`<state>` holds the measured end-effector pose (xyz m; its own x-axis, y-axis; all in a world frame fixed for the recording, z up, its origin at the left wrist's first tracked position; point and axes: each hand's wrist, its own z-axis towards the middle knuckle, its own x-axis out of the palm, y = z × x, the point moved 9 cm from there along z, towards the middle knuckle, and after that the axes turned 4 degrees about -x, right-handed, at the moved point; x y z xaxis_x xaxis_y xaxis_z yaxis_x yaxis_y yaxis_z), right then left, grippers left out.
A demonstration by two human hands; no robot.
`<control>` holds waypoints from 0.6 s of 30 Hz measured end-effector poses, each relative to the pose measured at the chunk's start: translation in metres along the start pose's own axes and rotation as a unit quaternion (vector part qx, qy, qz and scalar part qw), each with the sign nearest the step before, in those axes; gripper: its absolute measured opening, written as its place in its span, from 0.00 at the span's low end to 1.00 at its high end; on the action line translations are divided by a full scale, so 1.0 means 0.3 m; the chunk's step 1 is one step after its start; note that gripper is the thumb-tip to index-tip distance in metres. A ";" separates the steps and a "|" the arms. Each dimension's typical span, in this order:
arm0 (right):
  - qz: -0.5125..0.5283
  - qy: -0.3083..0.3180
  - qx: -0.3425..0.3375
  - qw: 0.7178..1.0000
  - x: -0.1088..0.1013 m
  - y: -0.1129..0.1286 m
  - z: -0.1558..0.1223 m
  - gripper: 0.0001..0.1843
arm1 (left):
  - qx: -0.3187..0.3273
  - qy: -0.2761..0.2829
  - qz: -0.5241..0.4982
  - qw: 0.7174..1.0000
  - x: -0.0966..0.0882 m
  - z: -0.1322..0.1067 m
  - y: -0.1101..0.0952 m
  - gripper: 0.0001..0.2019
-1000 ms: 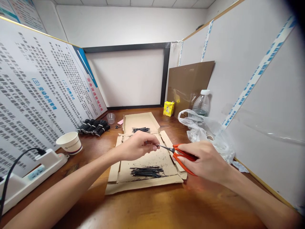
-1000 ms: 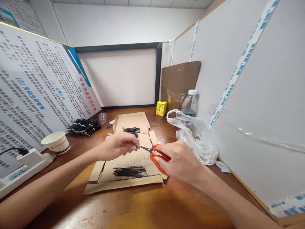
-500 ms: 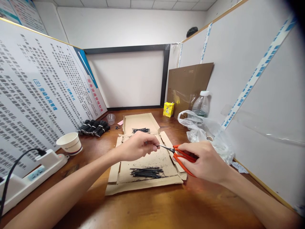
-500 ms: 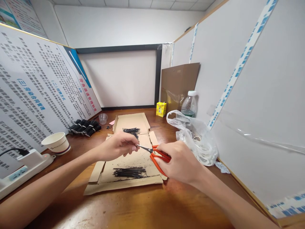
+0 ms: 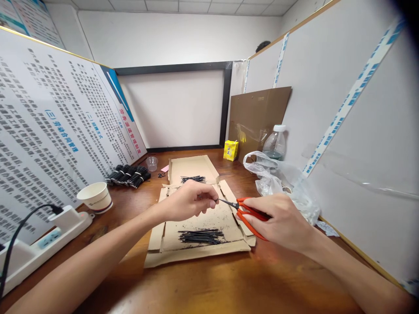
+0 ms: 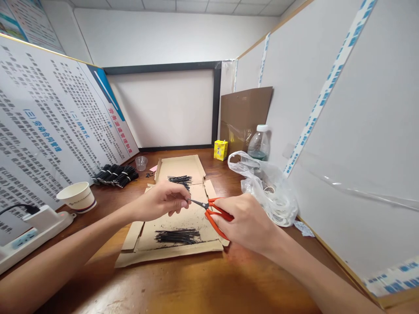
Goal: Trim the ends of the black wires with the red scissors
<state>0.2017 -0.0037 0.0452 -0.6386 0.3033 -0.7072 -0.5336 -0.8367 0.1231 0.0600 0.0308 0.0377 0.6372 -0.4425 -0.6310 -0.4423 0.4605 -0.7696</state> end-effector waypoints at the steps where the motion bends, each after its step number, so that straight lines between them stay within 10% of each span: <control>1: -0.001 -0.004 -0.001 1.000 -0.003 0.002 0.001 0.13 | 0.002 -0.001 -0.004 1.000 0.000 0.000 -0.004 0.04; 18: 0.010 -0.003 0.011 1.000 -0.011 0.008 0.005 0.10 | -0.005 -0.006 -0.032 0.999 0.002 0.000 0.005 0.04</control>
<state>0.2016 -0.0061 0.0488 -0.6523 0.2897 -0.7004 -0.5325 -0.8327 0.1515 0.0597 0.0312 0.0362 0.6716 -0.4618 -0.5794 -0.4066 0.4241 -0.8092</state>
